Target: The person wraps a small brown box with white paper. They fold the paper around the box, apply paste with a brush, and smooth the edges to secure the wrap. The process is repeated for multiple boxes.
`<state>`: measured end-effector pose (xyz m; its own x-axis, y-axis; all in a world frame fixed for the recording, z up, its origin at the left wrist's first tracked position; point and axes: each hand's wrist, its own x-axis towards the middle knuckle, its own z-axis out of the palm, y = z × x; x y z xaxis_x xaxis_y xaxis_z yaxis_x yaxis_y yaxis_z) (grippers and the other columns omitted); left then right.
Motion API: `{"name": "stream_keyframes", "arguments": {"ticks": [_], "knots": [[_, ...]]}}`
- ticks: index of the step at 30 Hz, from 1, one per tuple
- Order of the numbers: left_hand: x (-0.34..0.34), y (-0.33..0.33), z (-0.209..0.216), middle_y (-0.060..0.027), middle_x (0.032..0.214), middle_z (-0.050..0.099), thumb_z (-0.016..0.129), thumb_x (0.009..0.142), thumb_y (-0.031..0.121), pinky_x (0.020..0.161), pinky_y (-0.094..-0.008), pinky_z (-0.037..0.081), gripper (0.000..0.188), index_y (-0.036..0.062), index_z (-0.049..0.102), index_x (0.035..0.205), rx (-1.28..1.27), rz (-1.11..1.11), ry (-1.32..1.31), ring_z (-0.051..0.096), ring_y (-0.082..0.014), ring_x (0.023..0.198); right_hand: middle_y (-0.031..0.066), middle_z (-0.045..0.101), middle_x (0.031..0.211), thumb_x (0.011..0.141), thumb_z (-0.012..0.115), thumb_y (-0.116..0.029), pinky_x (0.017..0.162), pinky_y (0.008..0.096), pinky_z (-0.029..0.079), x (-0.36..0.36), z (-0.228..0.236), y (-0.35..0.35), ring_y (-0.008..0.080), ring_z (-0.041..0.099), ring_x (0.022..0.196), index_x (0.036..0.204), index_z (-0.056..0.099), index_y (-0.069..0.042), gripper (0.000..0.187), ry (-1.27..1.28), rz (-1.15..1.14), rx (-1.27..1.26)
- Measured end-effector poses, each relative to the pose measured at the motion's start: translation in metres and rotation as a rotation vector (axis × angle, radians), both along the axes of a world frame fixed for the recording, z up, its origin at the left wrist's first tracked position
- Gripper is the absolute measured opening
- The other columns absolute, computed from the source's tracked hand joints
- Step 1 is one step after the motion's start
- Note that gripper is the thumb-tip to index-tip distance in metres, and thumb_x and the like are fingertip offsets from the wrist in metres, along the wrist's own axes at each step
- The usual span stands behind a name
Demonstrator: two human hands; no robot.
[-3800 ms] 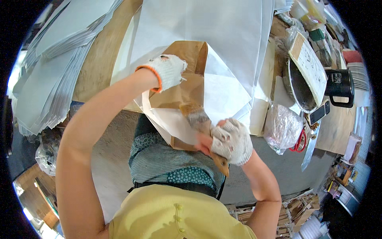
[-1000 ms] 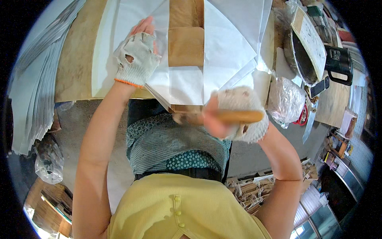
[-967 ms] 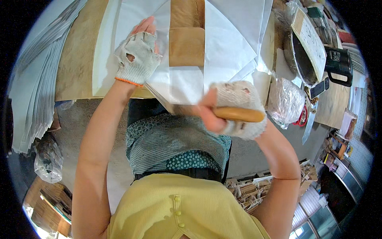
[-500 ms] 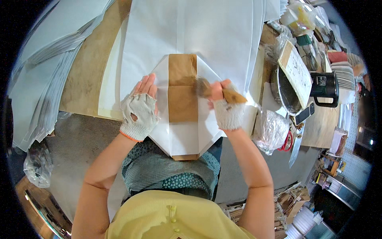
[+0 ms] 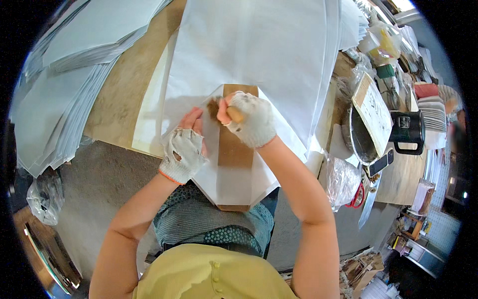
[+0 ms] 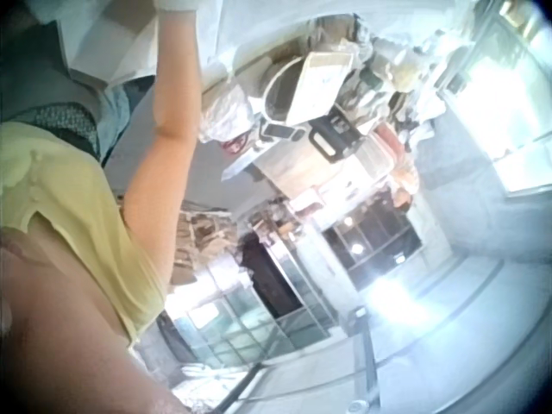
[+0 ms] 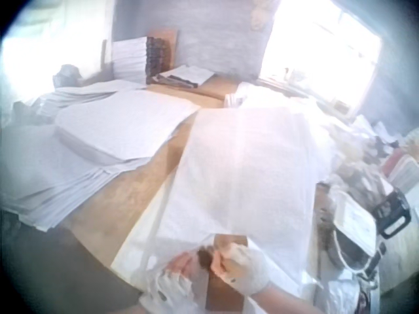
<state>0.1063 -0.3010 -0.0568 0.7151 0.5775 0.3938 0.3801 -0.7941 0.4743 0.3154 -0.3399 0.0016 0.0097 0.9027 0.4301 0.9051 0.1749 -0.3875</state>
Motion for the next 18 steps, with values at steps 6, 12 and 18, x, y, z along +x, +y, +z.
{"name": "stream_keyframes", "arguments": {"ticks": [6, 12, 18], "knots": [[-0.003, 0.000, 0.004, -0.0207, 0.139, 0.047, 0.060, 0.080, 0.001, 0.101, -0.0459, 0.047, 0.049, -0.0071, 0.049, 0.128, -0.007, 0.013, -0.022, 0.049, -0.0390, 0.129, 0.0081, 0.067, 0.091, 0.082, 0.074, -0.009, 0.068, 0.0334, 0.052, 0.034, 0.023, -0.079, 0.0242, 0.062, 0.076, 0.120, 0.068, -0.008, 0.039, -0.352, -0.254, -0.132], [0.002, -0.004, 0.013, -0.0149, 0.141, 0.050, 0.059, 0.086, 0.008, 0.101, -0.0397, 0.046, 0.055, -0.0025, 0.046, 0.139, -0.273, 0.074, -0.066, 0.048, -0.0321, 0.133, 0.0122, 0.067, 0.116, 0.092, 0.057, -0.004, 0.096, 0.0438, 0.047, 0.103, 0.033, -0.270, 0.0330, 0.061, 0.104, 0.129, 0.063, -0.007, 0.038, -0.575, -0.735, -0.165], [0.010, 0.028, 0.026, -0.0115, 0.137, 0.056, 0.060, 0.092, 0.014, 0.093, -0.0339, 0.050, 0.052, 0.0047, 0.048, 0.142, -0.181, 0.066, 0.104, 0.053, -0.0259, 0.122, 0.0085, 0.067, 0.118, 0.086, 0.066, -0.012, 0.096, 0.0400, 0.047, 0.073, 0.039, -0.190, 0.0292, 0.062, 0.108, 0.116, 0.070, -0.012, 0.030, -0.312, -0.596, -0.239]]}}
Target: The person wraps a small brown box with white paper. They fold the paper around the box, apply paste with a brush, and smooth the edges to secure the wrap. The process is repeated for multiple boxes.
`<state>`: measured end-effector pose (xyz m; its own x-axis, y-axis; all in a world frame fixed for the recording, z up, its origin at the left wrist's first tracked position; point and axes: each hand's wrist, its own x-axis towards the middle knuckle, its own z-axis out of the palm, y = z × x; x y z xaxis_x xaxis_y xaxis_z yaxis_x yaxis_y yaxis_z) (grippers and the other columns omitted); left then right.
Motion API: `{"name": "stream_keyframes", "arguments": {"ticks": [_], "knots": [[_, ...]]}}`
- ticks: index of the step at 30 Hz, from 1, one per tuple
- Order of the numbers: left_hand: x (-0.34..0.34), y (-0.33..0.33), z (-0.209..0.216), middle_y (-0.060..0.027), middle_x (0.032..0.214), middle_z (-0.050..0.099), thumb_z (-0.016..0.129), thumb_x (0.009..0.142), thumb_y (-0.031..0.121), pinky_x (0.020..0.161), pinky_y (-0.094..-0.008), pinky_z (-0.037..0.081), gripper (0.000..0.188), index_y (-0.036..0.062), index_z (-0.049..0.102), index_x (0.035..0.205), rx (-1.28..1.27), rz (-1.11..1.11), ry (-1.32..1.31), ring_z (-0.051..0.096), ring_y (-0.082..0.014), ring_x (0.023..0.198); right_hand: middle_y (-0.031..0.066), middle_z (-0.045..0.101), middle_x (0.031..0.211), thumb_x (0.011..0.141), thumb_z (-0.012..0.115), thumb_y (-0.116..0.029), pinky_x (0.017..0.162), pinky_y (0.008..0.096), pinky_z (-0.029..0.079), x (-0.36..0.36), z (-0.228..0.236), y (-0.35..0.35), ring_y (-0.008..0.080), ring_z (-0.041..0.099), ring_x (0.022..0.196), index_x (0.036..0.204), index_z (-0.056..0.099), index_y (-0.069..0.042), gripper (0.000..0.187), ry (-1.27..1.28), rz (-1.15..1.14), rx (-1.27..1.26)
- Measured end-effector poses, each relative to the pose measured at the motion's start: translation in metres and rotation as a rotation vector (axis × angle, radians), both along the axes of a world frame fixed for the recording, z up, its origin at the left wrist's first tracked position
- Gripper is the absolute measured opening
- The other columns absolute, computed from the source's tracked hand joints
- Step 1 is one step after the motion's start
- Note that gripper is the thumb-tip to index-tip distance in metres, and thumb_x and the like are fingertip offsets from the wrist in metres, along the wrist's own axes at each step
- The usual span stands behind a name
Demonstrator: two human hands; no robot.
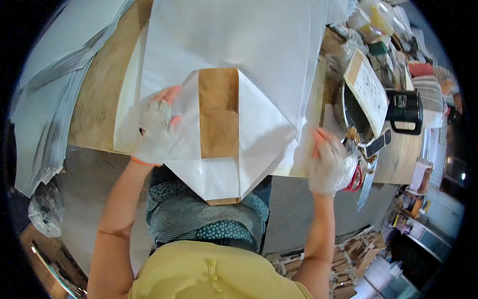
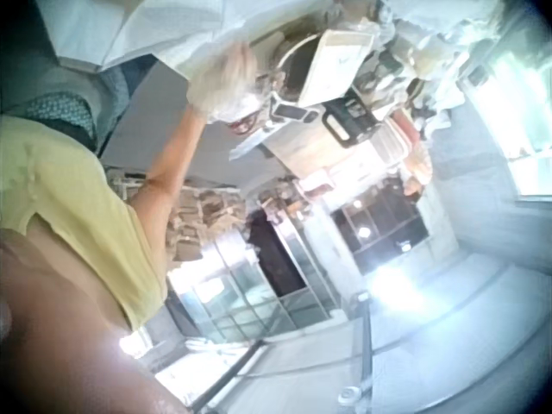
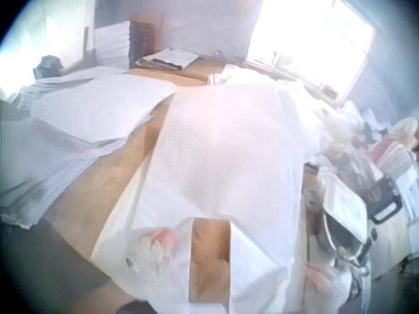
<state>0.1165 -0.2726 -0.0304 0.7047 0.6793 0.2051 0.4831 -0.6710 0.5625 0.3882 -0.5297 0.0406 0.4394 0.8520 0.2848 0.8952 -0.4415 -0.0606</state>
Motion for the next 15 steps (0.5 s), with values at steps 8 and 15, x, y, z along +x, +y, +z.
{"name": "stream_keyframes", "arguments": {"ticks": [8, 15], "knots": [[0.016, 0.024, 0.024, -0.0141, 0.114, 0.065, 0.075, 0.076, 0.015, 0.092, -0.0410, 0.049, 0.039, 0.0042, 0.067, 0.113, -0.107, 0.008, 0.416, 0.063, -0.0307, 0.101, 0.0108, 0.065, 0.101, 0.079, 0.074, -0.019, 0.085, 0.0385, 0.050, 0.013, -0.025, 0.118, 0.0283, 0.063, 0.096, 0.111, 0.068, -0.008, 0.035, 0.380, 0.215, -0.351], [-0.028, -0.036, 0.014, -0.0127, 0.124, 0.067, 0.063, 0.077, 0.003, 0.103, -0.0416, 0.046, 0.042, 0.0065, 0.068, 0.119, 0.196, -0.120, 0.184, 0.060, -0.0318, 0.120, 0.0099, 0.058, 0.134, 0.084, 0.063, -0.012, 0.108, 0.0425, 0.042, -0.024, -0.050, 0.060, 0.0276, 0.054, 0.127, 0.132, 0.058, -0.009, 0.049, 0.064, 0.327, -0.325]]}}
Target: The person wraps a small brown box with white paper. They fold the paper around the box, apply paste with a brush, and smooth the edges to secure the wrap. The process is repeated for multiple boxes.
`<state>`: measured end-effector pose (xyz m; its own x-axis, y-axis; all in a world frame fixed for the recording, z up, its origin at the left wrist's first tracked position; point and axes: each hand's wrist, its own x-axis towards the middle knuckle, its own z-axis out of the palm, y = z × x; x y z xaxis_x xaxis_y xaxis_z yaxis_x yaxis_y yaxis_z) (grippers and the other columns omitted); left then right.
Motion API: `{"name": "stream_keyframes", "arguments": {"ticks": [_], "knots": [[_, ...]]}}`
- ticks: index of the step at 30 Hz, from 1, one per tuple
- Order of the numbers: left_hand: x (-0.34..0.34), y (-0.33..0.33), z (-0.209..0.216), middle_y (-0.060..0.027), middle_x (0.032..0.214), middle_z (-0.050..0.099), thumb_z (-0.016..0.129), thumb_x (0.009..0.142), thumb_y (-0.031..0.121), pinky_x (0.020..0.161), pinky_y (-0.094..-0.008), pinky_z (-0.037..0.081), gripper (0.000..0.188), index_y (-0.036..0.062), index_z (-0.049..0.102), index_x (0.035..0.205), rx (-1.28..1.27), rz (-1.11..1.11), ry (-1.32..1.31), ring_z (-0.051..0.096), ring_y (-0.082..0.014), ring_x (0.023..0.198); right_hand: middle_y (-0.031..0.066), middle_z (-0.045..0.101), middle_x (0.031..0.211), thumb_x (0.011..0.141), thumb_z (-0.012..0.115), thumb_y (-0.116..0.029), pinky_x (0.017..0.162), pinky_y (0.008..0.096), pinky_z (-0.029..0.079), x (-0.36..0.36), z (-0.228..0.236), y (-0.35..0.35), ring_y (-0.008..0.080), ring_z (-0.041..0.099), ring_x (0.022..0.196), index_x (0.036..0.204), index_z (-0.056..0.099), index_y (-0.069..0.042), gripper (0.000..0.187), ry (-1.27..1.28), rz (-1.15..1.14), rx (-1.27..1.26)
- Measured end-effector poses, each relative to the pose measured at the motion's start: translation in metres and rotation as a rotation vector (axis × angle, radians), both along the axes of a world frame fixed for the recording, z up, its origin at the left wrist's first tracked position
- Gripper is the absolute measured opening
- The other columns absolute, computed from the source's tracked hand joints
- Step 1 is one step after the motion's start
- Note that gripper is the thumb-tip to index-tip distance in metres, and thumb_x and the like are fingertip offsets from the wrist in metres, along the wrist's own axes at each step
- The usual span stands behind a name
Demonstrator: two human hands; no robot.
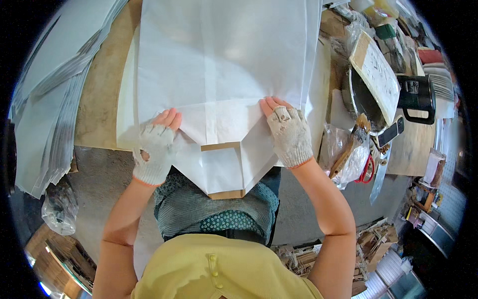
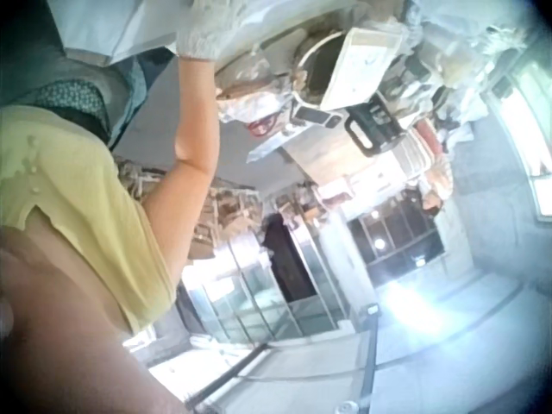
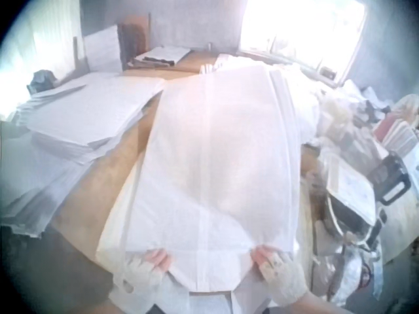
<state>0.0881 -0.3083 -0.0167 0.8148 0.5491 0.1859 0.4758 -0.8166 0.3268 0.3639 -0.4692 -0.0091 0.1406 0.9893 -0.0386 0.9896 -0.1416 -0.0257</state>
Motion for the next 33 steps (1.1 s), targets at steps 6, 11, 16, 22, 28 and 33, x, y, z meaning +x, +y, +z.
{"name": "stream_keyframes", "arguments": {"ticks": [6, 11, 16, 22, 28, 33], "knots": [[-0.012, 0.001, 0.019, -0.0074, 0.133, 0.062, 0.053, 0.080, 0.006, 0.110, -0.0427, 0.040, 0.045, 0.0088, 0.066, 0.123, 0.027, -0.385, 0.019, 0.049, -0.0321, 0.133, 0.0131, 0.050, 0.146, 0.080, 0.066, -0.014, 0.115, 0.0449, 0.034, -0.004, 0.031, -0.011, 0.0310, 0.043, 0.139, 0.142, 0.051, -0.011, 0.064, 0.106, 0.183, -0.093], [-0.017, -0.008, 0.000, -0.0043, 0.127, 0.063, 0.056, 0.076, 0.011, 0.107, -0.0409, 0.042, 0.042, 0.0114, 0.067, 0.117, -0.103, -0.391, 0.084, 0.053, -0.0287, 0.125, 0.0113, 0.059, 0.129, 0.077, 0.072, -0.020, 0.109, 0.0426, 0.040, -0.009, 0.052, -0.012, 0.0313, 0.052, 0.127, 0.129, 0.061, -0.012, 0.053, 0.120, 0.398, -0.083], [-0.010, 0.016, 0.028, -0.0004, 0.132, 0.058, 0.069, 0.072, 0.019, 0.115, -0.0411, 0.028, 0.040, 0.0136, 0.067, 0.111, -0.279, -0.563, 0.230, 0.044, -0.0244, 0.132, 0.0061, 0.062, 0.107, 0.073, 0.079, -0.016, 0.086, 0.0385, 0.049, -0.014, 0.014, -0.037, 0.0269, 0.060, 0.101, 0.090, 0.065, -0.011, 0.023, 0.510, 0.428, 0.075], [0.022, 0.025, 0.018, -0.0069, 0.106, 0.060, 0.076, 0.076, 0.022, 0.092, -0.0426, 0.042, 0.023, 0.0076, 0.063, 0.089, -0.236, -0.320, 0.044, 0.056, -0.0286, 0.098, 0.0073, 0.063, 0.093, 0.079, 0.076, -0.010, 0.076, 0.0387, 0.048, -0.017, -0.012, 0.015, 0.0270, 0.059, 0.089, 0.084, 0.060, -0.010, 0.017, 0.671, -0.112, 0.428], [0.041, 0.004, -0.019, -0.0079, 0.091, 0.058, 0.073, 0.082, 0.016, 0.080, -0.0454, 0.041, 0.018, 0.0075, 0.057, 0.080, 0.038, -0.018, -0.041, 0.054, -0.0300, 0.088, 0.0066, 0.064, 0.101, 0.080, 0.075, -0.010, 0.085, 0.0459, 0.045, -0.039, -0.034, 0.017, 0.0297, 0.058, 0.095, 0.085, 0.059, -0.010, 0.017, 0.430, -0.236, 0.555], [0.054, -0.005, -0.019, -0.0094, 0.106, 0.054, 0.064, 0.083, 0.024, 0.086, -0.0441, 0.041, 0.018, 0.0094, 0.060, 0.093, 0.150, 0.167, -0.043, 0.050, -0.0307, 0.099, 0.0066, 0.061, 0.110, 0.075, 0.077, -0.014, 0.096, 0.0525, 0.037, -0.035, -0.016, 0.029, 0.0320, 0.055, 0.107, 0.087, 0.059, -0.013, 0.022, 0.357, -0.293, 0.526]]}}
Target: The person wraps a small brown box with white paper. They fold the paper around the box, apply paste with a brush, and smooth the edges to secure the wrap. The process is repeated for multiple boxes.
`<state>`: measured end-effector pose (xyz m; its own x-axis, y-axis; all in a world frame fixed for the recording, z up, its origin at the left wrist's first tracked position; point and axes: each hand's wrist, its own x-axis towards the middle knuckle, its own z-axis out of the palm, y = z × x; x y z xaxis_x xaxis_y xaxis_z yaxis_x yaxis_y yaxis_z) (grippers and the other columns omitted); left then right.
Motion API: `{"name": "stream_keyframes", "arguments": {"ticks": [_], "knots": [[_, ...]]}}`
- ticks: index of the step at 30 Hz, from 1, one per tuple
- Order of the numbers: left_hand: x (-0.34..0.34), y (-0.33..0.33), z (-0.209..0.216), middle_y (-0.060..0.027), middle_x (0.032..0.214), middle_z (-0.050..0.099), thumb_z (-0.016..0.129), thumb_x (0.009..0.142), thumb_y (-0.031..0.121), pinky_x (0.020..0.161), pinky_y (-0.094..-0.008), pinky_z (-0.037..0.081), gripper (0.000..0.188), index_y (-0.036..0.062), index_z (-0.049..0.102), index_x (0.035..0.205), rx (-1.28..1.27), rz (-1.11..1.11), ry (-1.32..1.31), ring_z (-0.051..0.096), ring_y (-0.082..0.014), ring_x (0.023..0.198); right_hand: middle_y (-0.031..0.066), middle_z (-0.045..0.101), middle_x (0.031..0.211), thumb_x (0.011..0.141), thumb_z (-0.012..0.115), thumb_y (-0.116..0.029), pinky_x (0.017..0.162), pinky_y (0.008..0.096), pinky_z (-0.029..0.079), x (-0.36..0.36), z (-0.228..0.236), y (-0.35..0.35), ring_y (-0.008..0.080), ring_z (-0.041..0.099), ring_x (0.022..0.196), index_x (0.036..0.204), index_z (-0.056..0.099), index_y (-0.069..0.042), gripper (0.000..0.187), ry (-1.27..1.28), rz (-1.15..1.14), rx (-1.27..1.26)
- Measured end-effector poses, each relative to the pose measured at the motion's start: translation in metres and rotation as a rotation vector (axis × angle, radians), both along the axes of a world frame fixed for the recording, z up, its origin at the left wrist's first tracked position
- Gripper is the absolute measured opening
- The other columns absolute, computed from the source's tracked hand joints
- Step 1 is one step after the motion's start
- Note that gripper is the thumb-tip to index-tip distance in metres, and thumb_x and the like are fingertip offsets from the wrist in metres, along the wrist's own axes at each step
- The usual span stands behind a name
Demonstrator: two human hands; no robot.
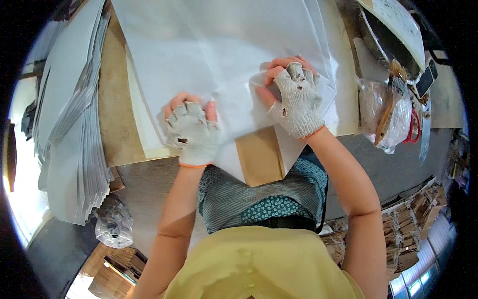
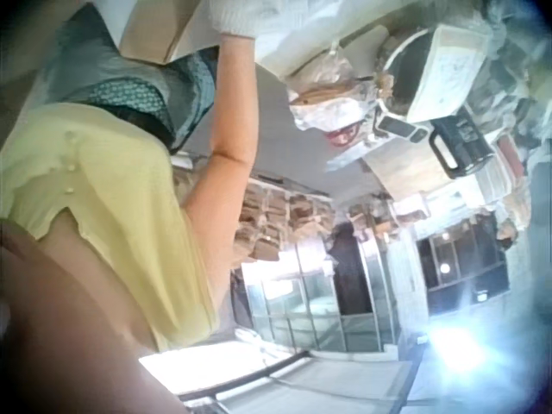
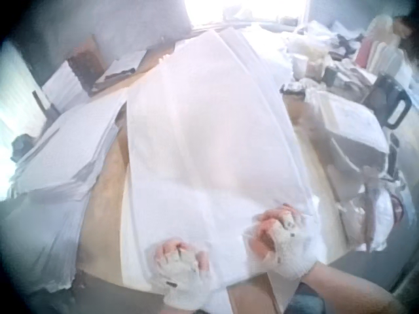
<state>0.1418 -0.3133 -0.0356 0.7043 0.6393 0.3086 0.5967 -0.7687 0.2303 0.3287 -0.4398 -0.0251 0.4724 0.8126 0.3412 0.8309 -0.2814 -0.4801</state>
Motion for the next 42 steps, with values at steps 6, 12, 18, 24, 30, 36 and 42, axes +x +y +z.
{"name": "stream_keyframes", "arguments": {"ticks": [6, 12, 18, 24, 30, 36, 42], "knots": [[0.006, -0.022, 0.009, -0.0114, 0.113, 0.052, 0.061, 0.079, 0.023, 0.091, -0.0482, 0.039, 0.030, 0.0085, 0.059, 0.105, -0.126, 0.089, 0.091, 0.049, -0.0306, 0.106, 0.0068, 0.058, 0.110, 0.070, 0.073, -0.021, 0.097, 0.0504, 0.037, -0.038, -0.009, -0.005, 0.0331, 0.052, 0.111, 0.092, 0.060, -0.016, 0.026, 0.023, -0.229, -0.095], [0.028, -0.071, 0.022, -0.0189, 0.144, 0.046, 0.064, 0.080, 0.021, 0.116, -0.0470, 0.028, 0.066, -0.0007, 0.046, 0.141, -0.352, -0.409, -0.054, 0.040, -0.0361, 0.137, 0.0074, 0.057, 0.115, 0.067, 0.071, -0.019, 0.107, 0.0530, 0.031, -0.035, -0.016, -0.010, 0.0358, 0.050, 0.118, 0.100, 0.062, -0.017, 0.034, 0.053, -0.174, -0.119], [-0.037, -0.039, 0.022, -0.0180, 0.158, 0.033, 0.069, 0.084, 0.031, 0.121, -0.0493, 0.018, 0.081, -0.0020, 0.036, 0.150, -0.268, -0.250, 0.213, 0.027, -0.0375, 0.147, 0.0051, 0.058, 0.130, 0.079, 0.061, -0.021, 0.120, 0.0507, 0.024, -0.058, -0.009, -0.009, 0.0258, 0.045, 0.134, 0.118, 0.066, -0.013, 0.040, -0.150, 0.071, -0.155], [-0.049, -0.025, 0.027, -0.0163, 0.154, 0.040, 0.072, 0.083, 0.026, 0.120, -0.0510, 0.019, 0.075, -0.0007, 0.042, 0.147, -0.227, -0.231, 0.179, 0.034, -0.0369, 0.144, 0.0025, 0.047, 0.151, 0.091, 0.061, -0.031, 0.122, 0.0475, 0.020, -0.047, 0.000, -0.031, 0.0233, 0.037, 0.145, 0.135, 0.060, -0.018, 0.046, -0.096, 0.193, -0.197], [-0.022, -0.055, 0.044, -0.0160, 0.147, 0.048, 0.064, 0.082, 0.015, 0.117, -0.0479, 0.029, 0.054, 0.0056, 0.056, 0.135, -0.206, -0.393, 0.092, 0.043, -0.0338, 0.139, 0.0078, 0.060, 0.137, 0.095, 0.061, -0.028, 0.114, 0.0422, 0.034, -0.002, 0.021, -0.050, 0.0261, 0.054, 0.128, 0.131, 0.063, -0.016, 0.037, 0.078, -0.042, -0.167], [-0.030, 0.035, 0.056, -0.0112, 0.121, 0.067, 0.062, 0.089, 0.006, 0.094, -0.0310, 0.052, 0.041, 0.0019, 0.059, 0.131, -0.428, -0.370, -0.295, 0.064, -0.0201, 0.113, 0.0111, 0.067, 0.111, 0.103, 0.053, -0.027, 0.097, 0.0332, 0.048, 0.054, 0.034, -0.023, 0.0179, 0.061, 0.104, 0.121, 0.063, 0.003, 0.036, 0.745, -0.293, 0.603], [-0.073, 0.122, 0.135, -0.0075, 0.116, 0.065, 0.060, 0.098, 0.009, 0.088, -0.0305, 0.052, 0.034, 0.0003, 0.056, 0.130, -0.759, 0.409, -1.114, 0.061, -0.0156, 0.098, 0.0081, 0.066, 0.104, 0.102, 0.053, -0.020, 0.090, 0.0290, 0.046, 0.055, 0.007, -0.056, 0.0149, 0.060, 0.097, 0.121, 0.063, 0.004, 0.032, 0.633, -0.235, 0.400]]}}
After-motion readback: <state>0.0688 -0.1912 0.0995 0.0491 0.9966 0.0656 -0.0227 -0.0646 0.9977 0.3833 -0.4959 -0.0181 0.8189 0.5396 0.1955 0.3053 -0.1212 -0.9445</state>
